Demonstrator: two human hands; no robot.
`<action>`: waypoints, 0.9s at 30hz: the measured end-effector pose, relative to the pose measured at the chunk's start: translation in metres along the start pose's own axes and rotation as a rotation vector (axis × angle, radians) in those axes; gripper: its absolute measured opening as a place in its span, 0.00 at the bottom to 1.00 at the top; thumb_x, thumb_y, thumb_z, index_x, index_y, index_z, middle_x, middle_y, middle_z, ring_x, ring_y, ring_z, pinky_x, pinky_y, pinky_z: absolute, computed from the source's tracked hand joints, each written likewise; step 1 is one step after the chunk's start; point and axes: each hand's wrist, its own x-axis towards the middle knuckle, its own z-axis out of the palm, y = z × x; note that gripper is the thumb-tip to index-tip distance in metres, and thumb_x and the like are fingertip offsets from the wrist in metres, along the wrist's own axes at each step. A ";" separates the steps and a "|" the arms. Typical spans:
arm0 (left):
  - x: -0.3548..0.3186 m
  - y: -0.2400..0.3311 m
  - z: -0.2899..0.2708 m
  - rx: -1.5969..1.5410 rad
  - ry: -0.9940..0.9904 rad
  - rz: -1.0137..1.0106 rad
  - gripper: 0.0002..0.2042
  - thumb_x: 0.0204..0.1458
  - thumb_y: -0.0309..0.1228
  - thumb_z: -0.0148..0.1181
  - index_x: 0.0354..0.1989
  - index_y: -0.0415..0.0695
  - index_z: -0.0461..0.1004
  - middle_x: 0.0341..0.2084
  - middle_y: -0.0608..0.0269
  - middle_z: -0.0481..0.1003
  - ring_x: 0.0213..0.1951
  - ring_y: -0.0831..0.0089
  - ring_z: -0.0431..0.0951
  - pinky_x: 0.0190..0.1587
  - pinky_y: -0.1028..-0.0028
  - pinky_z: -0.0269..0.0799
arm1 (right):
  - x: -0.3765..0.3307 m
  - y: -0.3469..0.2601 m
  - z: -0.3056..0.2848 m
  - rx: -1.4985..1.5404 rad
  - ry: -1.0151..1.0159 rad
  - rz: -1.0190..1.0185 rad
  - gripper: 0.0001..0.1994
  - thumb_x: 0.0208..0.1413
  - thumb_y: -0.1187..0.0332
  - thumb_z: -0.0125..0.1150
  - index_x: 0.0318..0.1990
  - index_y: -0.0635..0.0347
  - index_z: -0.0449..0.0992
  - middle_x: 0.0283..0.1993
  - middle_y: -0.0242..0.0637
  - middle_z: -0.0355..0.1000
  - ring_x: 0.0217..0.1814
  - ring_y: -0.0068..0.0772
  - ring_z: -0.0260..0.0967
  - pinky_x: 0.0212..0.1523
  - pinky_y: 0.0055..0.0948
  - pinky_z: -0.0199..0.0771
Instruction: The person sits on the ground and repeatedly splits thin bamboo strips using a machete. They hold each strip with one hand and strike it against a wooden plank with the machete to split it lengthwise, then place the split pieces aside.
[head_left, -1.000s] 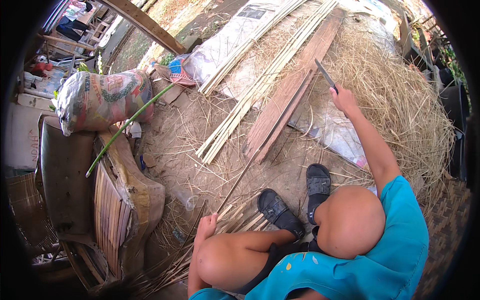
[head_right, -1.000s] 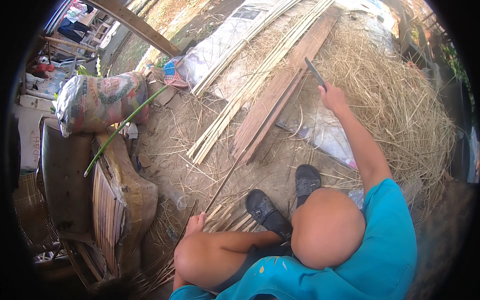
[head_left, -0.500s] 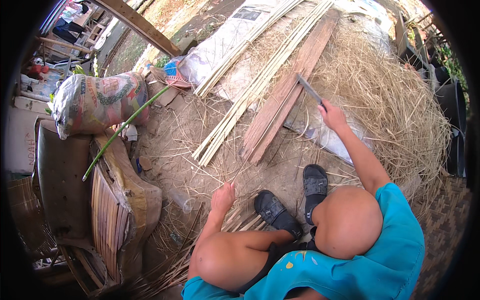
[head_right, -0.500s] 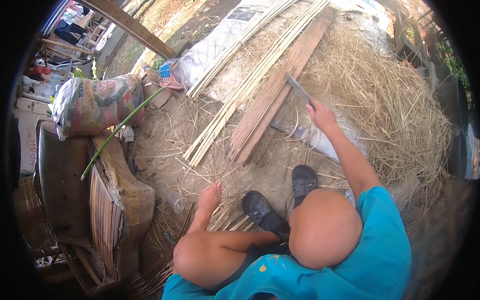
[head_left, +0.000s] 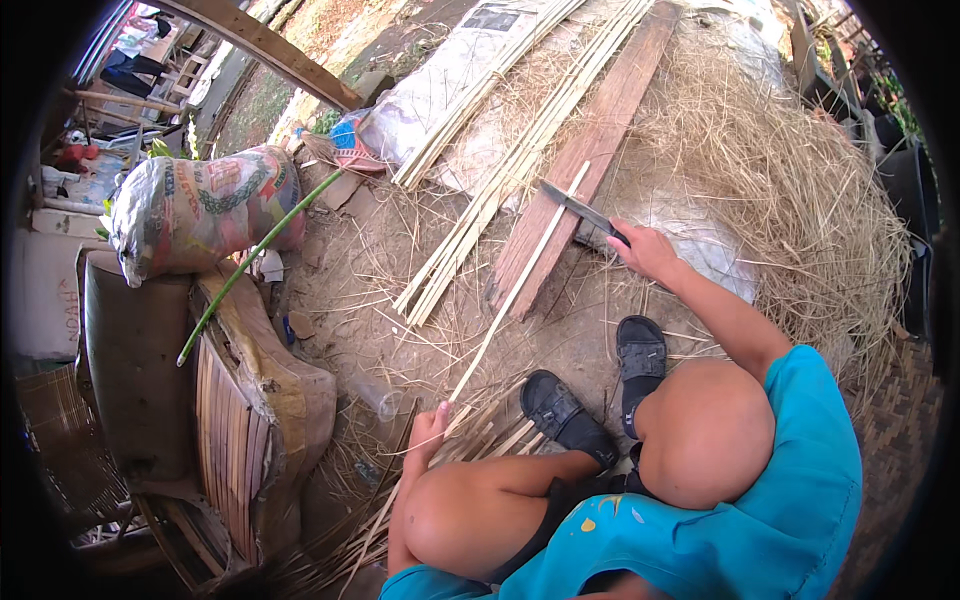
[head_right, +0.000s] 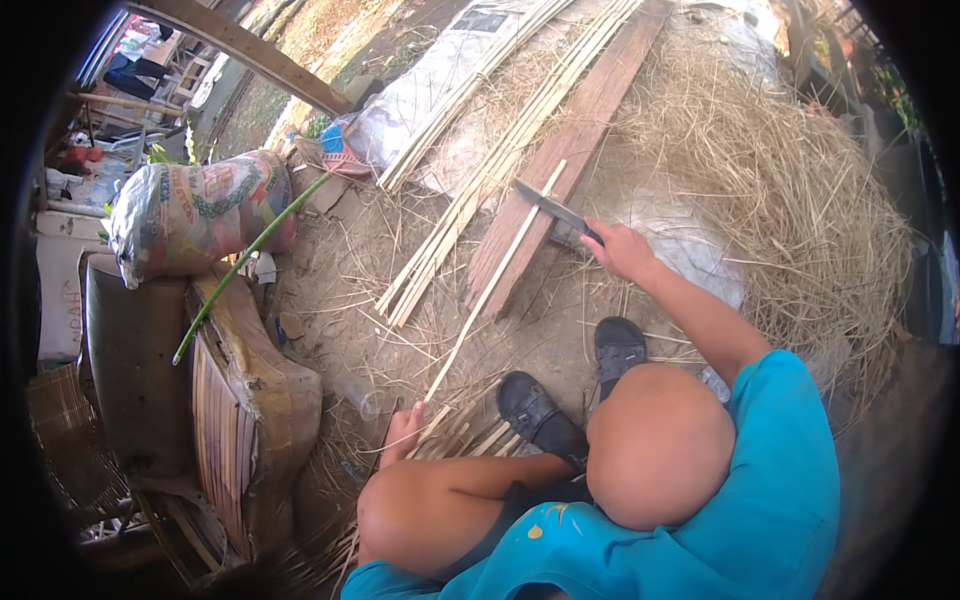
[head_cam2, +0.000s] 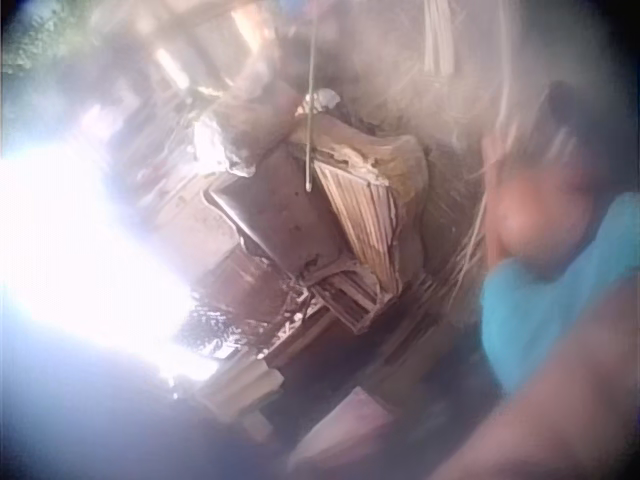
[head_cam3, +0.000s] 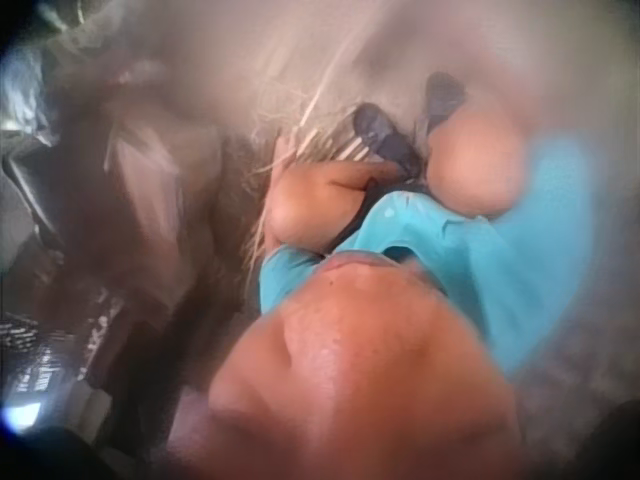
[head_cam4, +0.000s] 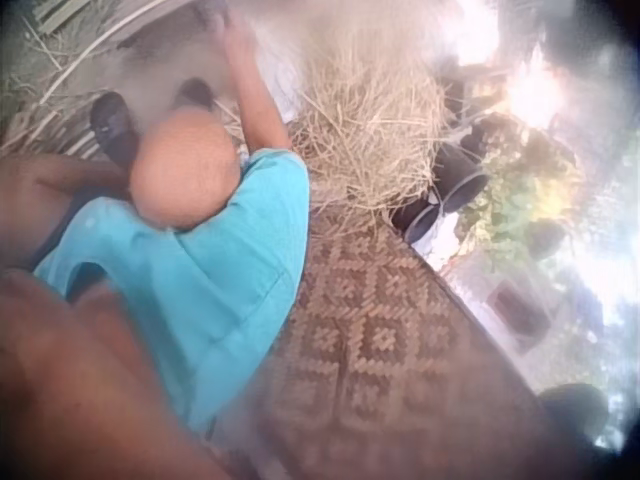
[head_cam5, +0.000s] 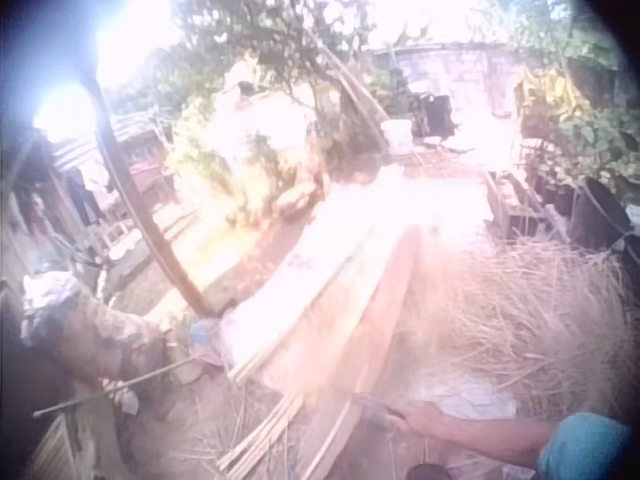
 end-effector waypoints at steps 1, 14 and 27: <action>0.015 0.013 -0.003 0.025 0.002 -0.034 0.32 0.66 0.55 0.51 0.25 0.34 0.77 0.14 0.58 0.69 0.21 0.74 0.67 0.27 0.64 0.66 | 0.015 -0.003 -0.010 0.070 0.066 -0.050 0.24 0.67 0.46 0.53 0.63 0.46 0.68 0.35 0.55 0.78 0.41 0.66 0.78 0.45 0.55 0.79; 0.067 0.082 0.029 -0.145 0.032 0.274 0.24 0.70 0.46 0.48 0.29 0.37 0.76 0.19 0.58 0.74 0.24 0.65 0.74 0.31 0.64 0.70 | 0.032 0.003 -0.044 0.172 0.171 0.099 0.24 0.69 0.47 0.48 0.61 0.51 0.72 0.34 0.57 0.78 0.39 0.64 0.78 0.42 0.56 0.77; 0.044 0.114 0.054 0.329 0.201 0.362 0.21 0.71 0.45 0.40 0.39 0.39 0.71 0.27 0.31 0.76 0.34 0.30 0.77 0.39 0.38 0.71 | 0.043 0.007 -0.053 0.022 0.076 0.006 0.20 0.69 0.49 0.50 0.55 0.54 0.72 0.32 0.56 0.78 0.38 0.64 0.78 0.39 0.58 0.77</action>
